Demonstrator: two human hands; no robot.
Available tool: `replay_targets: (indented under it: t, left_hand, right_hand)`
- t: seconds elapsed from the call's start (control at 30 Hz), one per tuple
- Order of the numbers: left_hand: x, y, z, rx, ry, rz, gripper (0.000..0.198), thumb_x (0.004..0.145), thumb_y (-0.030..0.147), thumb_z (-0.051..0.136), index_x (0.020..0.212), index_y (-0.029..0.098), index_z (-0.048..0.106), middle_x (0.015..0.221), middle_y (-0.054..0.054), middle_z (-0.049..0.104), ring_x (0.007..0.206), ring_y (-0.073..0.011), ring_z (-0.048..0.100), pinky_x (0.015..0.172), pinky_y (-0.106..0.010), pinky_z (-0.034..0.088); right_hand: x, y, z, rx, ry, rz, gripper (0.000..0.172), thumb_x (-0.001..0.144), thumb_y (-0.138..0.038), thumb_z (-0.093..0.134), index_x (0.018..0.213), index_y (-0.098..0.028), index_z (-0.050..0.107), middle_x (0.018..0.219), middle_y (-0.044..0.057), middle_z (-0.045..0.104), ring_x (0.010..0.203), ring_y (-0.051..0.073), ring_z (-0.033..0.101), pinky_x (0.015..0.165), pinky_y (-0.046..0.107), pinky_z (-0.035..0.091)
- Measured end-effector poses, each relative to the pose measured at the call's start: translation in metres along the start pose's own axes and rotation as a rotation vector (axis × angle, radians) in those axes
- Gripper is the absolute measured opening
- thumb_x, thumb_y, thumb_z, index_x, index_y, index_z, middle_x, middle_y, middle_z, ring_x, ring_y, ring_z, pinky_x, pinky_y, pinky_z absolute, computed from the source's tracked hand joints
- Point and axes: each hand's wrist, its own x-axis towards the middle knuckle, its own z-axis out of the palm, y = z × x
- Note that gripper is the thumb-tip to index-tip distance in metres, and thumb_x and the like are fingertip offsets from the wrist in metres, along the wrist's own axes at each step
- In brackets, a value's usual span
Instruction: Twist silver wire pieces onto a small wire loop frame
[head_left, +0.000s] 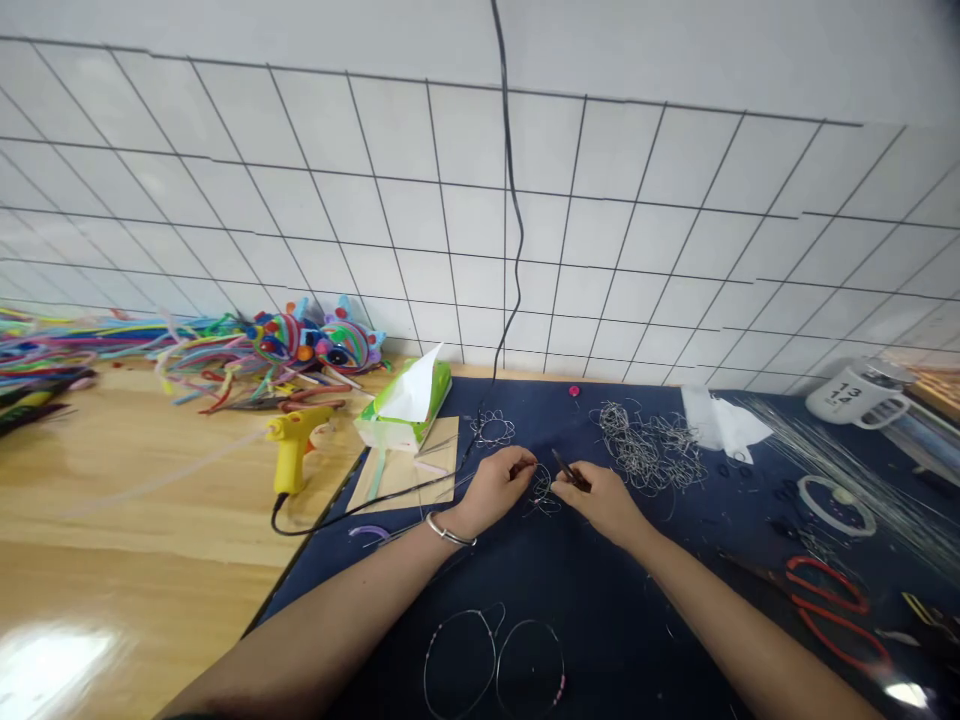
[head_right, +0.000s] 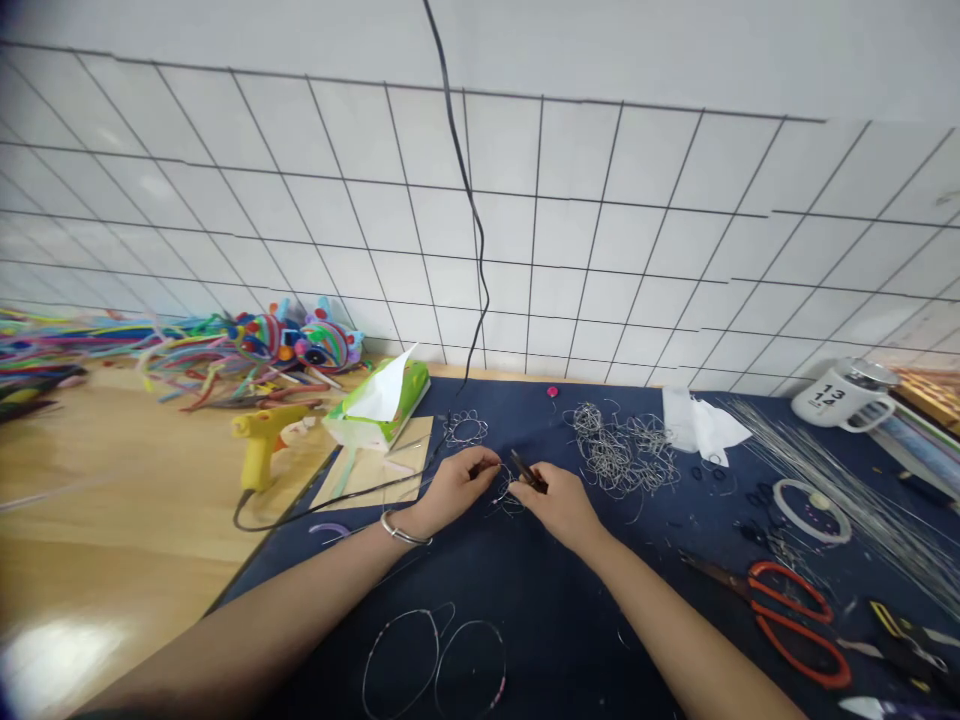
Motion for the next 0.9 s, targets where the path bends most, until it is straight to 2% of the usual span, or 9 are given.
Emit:
replay_targets:
  t: [0.2, 0.43, 0.57, 0.7, 0.9]
  left_hand:
    - [-0.009, 0.007, 0.003, -0.111, -0.088, -0.075, 0.017, 0.079, 0.027, 0.046, 0.084, 0.016, 0.059, 0.069, 0.000, 0.057, 0.058, -0.0098, 0.051, 0.056, -0.021, 0.041]
    - [-0.011, 0.010, 0.008, -0.341, -0.186, -0.203, 0.024, 0.081, 0.036, 0.044, 0.084, 0.015, 0.055, 0.064, 0.001, 0.051, 0.054, -0.0088, 0.049, 0.053, -0.021, 0.042]
    - [-0.010, 0.012, 0.008, -0.414, -0.249, -0.223, 0.025, 0.082, 0.038, 0.043, 0.080, 0.014, 0.052, 0.067, 0.001, 0.051, 0.056, -0.0082, 0.049, 0.055, -0.021, 0.043]
    - [-0.008, 0.012, 0.007, -0.356, -0.280, -0.189, 0.027, 0.083, 0.037, 0.040, 0.082, 0.014, 0.053, 0.069, 0.000, 0.050, 0.057, -0.0084, 0.048, 0.054, -0.020, 0.043]
    - [-0.007, 0.015, 0.001, -0.101, -0.275, -0.013, 0.028, 0.087, 0.034, 0.033, 0.082, 0.016, 0.055, 0.071, -0.001, 0.052, 0.056, -0.0085, 0.047, 0.058, -0.022, 0.041]
  right_hand:
    - [-0.015, -0.003, 0.020, 0.101, 0.108, 0.030, 0.030, 0.077, -0.039, 0.043, 0.072, -0.015, 0.059, 0.061, -0.001, 0.054, 0.057, 0.011, 0.046, 0.054, 0.021, 0.033]
    - [-0.021, 0.001, 0.018, 0.198, 0.141, 0.042, 0.026, 0.077, -0.036, 0.043, 0.073, -0.015, 0.058, 0.063, -0.001, 0.054, 0.059, 0.011, 0.047, 0.057, 0.021, 0.035]
    - [-0.020, 0.003, 0.017, 0.223, 0.139, 0.033, 0.027, 0.077, -0.037, 0.042, 0.073, -0.015, 0.057, 0.063, -0.001, 0.052, 0.059, 0.011, 0.045, 0.057, 0.021, 0.035]
    - [-0.019, 0.006, 0.017, 0.243, 0.122, 0.015, 0.026, 0.078, -0.036, 0.042, 0.071, -0.016, 0.056, 0.061, -0.002, 0.047, 0.057, 0.010, 0.043, 0.055, 0.021, 0.034]
    - [-0.019, 0.004, 0.016, 0.237, 0.104, 0.002, 0.023, 0.077, -0.034, 0.043, 0.068, -0.016, 0.053, 0.059, -0.003, 0.044, 0.056, 0.009, 0.041, 0.055, 0.020, 0.033]
